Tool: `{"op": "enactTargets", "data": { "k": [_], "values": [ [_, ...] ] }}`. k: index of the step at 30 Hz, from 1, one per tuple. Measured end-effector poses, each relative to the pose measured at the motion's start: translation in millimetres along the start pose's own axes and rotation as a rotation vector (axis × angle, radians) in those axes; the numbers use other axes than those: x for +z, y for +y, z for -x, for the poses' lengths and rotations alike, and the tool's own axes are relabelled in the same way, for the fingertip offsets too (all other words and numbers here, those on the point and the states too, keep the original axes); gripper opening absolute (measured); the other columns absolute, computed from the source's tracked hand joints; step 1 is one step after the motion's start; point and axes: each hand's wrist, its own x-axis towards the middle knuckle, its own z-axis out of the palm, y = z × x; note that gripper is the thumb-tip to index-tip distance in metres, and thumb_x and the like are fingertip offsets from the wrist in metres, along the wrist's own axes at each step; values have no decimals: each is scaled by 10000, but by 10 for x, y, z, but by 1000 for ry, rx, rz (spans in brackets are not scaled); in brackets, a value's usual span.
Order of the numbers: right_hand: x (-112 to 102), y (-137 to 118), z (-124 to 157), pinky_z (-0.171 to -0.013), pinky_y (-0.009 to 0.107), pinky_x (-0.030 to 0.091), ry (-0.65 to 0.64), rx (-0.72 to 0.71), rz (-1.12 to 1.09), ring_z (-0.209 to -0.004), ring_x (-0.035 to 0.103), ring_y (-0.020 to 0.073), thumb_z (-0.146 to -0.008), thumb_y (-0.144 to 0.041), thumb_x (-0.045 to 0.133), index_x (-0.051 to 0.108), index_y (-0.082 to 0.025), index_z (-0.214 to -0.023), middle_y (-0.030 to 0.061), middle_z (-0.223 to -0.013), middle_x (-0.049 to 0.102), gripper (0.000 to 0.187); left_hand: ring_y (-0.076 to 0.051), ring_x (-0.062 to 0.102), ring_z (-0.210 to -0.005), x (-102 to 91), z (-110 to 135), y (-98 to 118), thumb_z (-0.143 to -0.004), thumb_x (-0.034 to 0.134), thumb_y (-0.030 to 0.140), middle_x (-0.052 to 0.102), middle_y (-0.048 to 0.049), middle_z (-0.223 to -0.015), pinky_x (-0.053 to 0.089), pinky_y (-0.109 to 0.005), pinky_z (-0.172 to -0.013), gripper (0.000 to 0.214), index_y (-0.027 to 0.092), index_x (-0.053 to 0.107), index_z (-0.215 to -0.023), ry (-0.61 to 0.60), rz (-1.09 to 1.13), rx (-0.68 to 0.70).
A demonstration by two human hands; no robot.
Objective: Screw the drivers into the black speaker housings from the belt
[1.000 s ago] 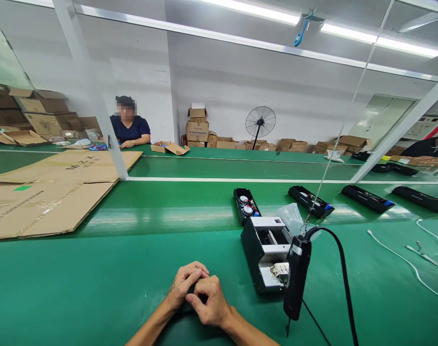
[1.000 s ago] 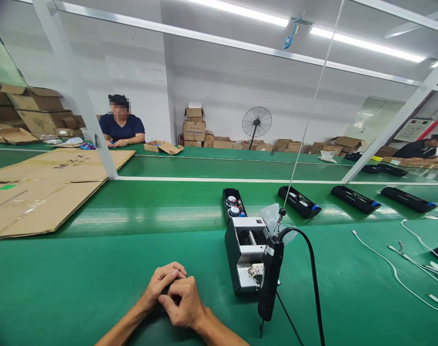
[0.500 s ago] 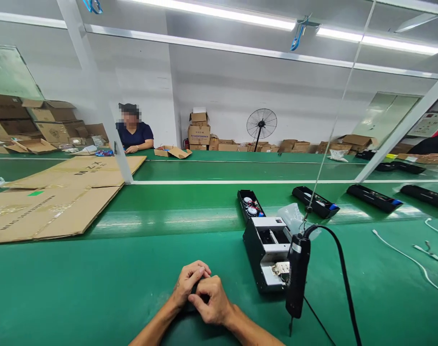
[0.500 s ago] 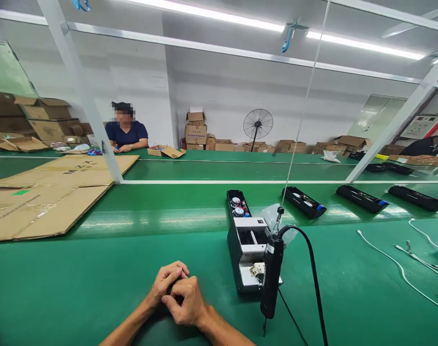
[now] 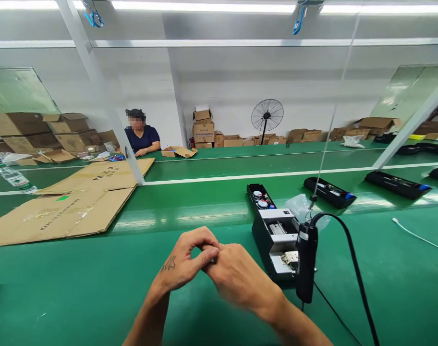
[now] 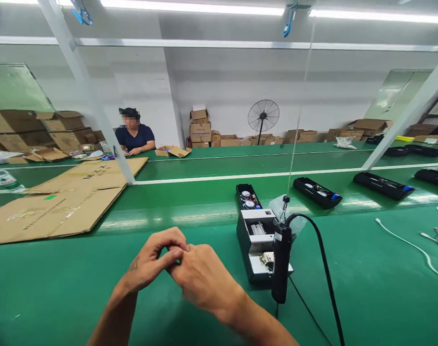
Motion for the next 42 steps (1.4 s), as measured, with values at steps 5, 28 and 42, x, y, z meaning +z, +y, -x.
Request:
{"op": "enactTargets", "data": {
  "k": [5, 28, 42],
  "values": [
    [-63, -111, 112, -475, 319, 288, 41, -33, 24, -620, 600, 181, -903, -13, 490, 606, -160, -942, 72, -881, 695, 191, -143, 560, -734, -10, 118, 76, -938, 583, 410, 656, 13, -776, 409, -258, -718, 262, 196, 694, -838, -127, -54, -172],
    [-27, -135, 148, -526, 362, 301, 202, -60, -60, -729, 469, 192, -851, -38, 582, 560, -208, -707, 16, -791, 588, 224, -133, 476, -658, -40, 60, -68, -874, 721, 515, 563, 5, -675, 399, -269, -621, 345, 189, 688, -766, -282, 115, 8],
    [-31, -44, 177, -563, 349, 380, 145, -45, -109, -756, 516, 183, -847, -3, 517, 601, -189, -769, 35, -885, 600, 218, -103, 468, -662, 25, 42, -51, -863, 754, 436, 568, 38, -720, 386, -235, -647, 280, 175, 674, -806, -220, 187, -130]
  ]
}}
